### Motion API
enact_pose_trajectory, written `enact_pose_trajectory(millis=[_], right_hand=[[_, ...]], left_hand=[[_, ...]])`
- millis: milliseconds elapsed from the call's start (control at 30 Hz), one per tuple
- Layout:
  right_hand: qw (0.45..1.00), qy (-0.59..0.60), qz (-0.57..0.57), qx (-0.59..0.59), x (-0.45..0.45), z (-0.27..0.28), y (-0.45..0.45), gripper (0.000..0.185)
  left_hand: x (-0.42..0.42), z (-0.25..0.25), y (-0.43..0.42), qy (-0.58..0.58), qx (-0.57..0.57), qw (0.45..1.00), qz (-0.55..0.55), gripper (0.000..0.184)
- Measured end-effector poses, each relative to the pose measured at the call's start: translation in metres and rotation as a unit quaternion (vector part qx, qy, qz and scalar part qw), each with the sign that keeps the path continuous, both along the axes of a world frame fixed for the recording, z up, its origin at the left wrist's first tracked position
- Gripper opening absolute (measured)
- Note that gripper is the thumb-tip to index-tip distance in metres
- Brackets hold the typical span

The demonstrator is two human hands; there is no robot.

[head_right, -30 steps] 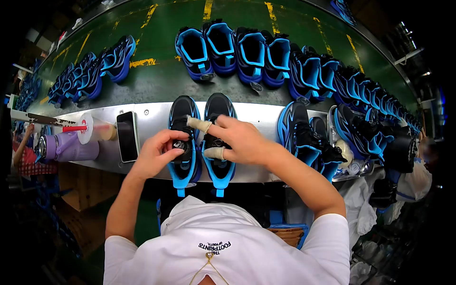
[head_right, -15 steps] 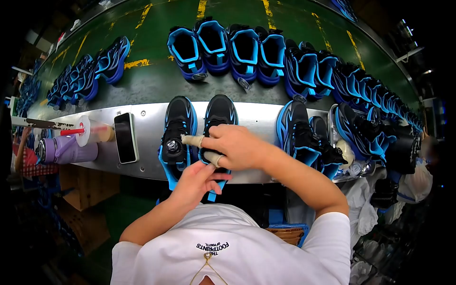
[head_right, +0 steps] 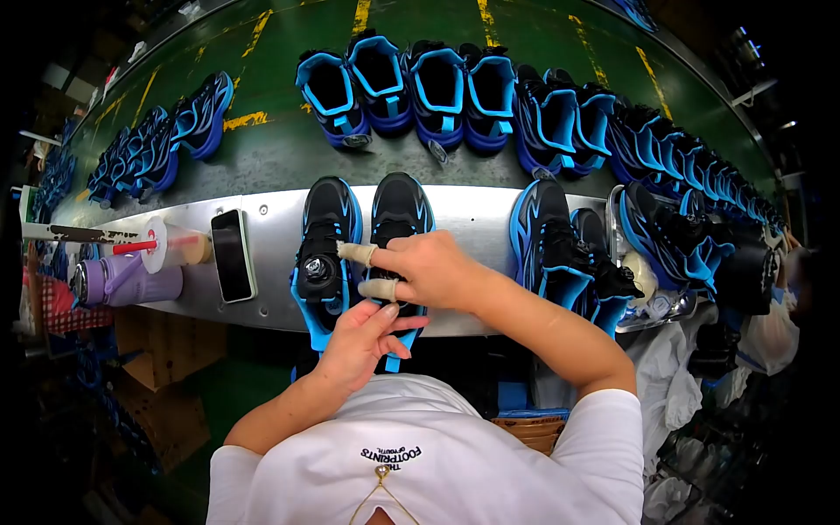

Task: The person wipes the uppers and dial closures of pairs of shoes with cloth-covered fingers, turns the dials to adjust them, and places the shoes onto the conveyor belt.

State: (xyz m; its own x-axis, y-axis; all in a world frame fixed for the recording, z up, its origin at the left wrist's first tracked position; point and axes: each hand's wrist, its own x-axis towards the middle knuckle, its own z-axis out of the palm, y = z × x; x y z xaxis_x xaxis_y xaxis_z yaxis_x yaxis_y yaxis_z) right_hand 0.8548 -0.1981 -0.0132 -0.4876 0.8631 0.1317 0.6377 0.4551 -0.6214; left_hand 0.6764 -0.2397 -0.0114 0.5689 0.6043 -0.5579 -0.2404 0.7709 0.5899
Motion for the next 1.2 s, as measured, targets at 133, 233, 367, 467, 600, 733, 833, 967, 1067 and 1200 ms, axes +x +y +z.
enact_pose_trajectory(millis=[133,233,367,467,600,733,833,967,1067,1200], right_hand=[[0.993,0.033,0.041,0.106,0.009,0.0,0.004,0.053],[0.998,-0.052,0.011,-0.032,0.005,-0.002,-0.006,0.058],[0.998,0.018,0.045,-0.031,0.018,0.012,0.002,0.058],[0.993,0.054,0.09,0.05,0.024,0.0,0.005,0.058],[0.999,-0.044,0.02,0.01,0.012,-0.005,-0.013,0.058],[0.992,0.046,-0.011,-0.119,0.019,0.009,-0.011,0.055],[0.997,0.054,-0.061,-0.003,0.044,0.026,-0.004,0.058],[0.988,0.034,-0.104,-0.113,0.059,0.024,-0.028,0.078],[0.991,0.062,-0.115,-0.031,0.035,0.005,-0.043,0.087],[0.986,0.054,-0.155,-0.011,0.025,-0.008,-0.047,0.083]], left_hand=[[0.002,-0.004,-0.002,-0.02,0.002,1.0,-0.006,0.026],[0.004,-0.004,-0.003,0.005,-0.002,1.0,-0.008,0.025],[0.006,-0.001,-0.001,0.006,-0.005,1.0,-0.016,0.025],[0.009,-0.003,-0.004,0.004,-0.007,1.0,-0.011,0.025],[0.014,-0.003,-0.007,0.023,0.001,1.0,-0.008,0.025],[0.015,0.0,-0.005,0.016,-0.017,1.0,-0.022,0.028],[0.006,0.028,-0.005,0.046,-0.038,0.997,-0.05,0.031],[-0.016,0.061,0.019,0.284,0.384,0.849,-0.228,0.023],[0.013,0.047,0.041,0.416,0.698,0.556,-0.174,0.03],[0.049,0.042,0.069,0.49,0.621,0.474,-0.387,0.05]])
